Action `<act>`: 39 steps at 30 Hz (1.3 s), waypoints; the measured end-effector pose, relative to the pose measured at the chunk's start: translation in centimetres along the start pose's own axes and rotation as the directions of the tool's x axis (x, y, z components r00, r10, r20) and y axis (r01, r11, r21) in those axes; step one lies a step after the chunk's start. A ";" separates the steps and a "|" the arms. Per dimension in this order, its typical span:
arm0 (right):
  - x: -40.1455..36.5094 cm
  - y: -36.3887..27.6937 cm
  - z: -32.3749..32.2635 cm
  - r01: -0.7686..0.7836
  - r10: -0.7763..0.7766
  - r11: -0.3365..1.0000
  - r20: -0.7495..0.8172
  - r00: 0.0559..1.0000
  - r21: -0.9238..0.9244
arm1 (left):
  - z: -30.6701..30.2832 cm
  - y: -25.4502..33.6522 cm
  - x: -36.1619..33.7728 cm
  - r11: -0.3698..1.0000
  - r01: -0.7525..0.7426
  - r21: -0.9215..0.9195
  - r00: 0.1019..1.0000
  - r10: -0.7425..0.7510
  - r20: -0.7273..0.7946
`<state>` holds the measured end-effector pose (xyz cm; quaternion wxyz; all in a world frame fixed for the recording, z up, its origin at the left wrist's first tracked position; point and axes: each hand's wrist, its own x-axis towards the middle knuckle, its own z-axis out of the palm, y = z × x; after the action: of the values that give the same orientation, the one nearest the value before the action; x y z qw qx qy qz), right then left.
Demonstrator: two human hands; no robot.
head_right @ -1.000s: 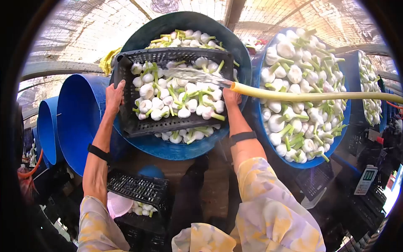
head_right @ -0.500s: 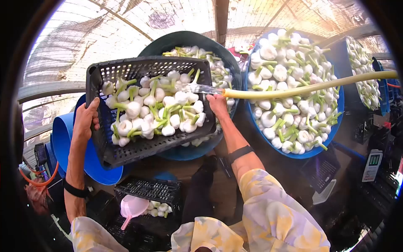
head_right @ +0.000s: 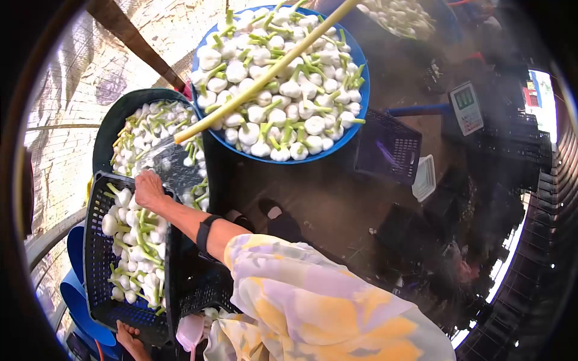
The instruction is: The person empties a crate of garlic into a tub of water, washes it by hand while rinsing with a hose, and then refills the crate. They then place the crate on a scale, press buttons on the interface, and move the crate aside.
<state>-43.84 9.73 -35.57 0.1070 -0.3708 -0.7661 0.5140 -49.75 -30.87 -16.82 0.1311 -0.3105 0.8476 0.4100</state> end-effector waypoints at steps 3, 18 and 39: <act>0.9 2.0 -0.5 0.129 -0.128 0.992 0.031 0.991 -0.010 | 0.5 -0.4 0.0 0.998 -0.050 -0.031 0.999 0.050 0.014; -7.9 0.2 -21.6 0.000 -0.004 0.996 0.044 0.999 0.094 | 7.4 -2.5 -25.7 0.984 -0.175 0.043 0.983 0.177 -0.053; -17.6 -0.2 -16.6 0.213 -0.286 0.944 -0.306 0.908 -0.251 | 1.4 -12.9 -1.5 0.997 0.061 -0.039 0.963 -0.048 0.266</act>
<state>-22.52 9.49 -24.15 0.2621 -0.3610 -0.8278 0.3402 -40.47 -35.20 -24.91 0.2472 -0.2790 0.8038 0.4636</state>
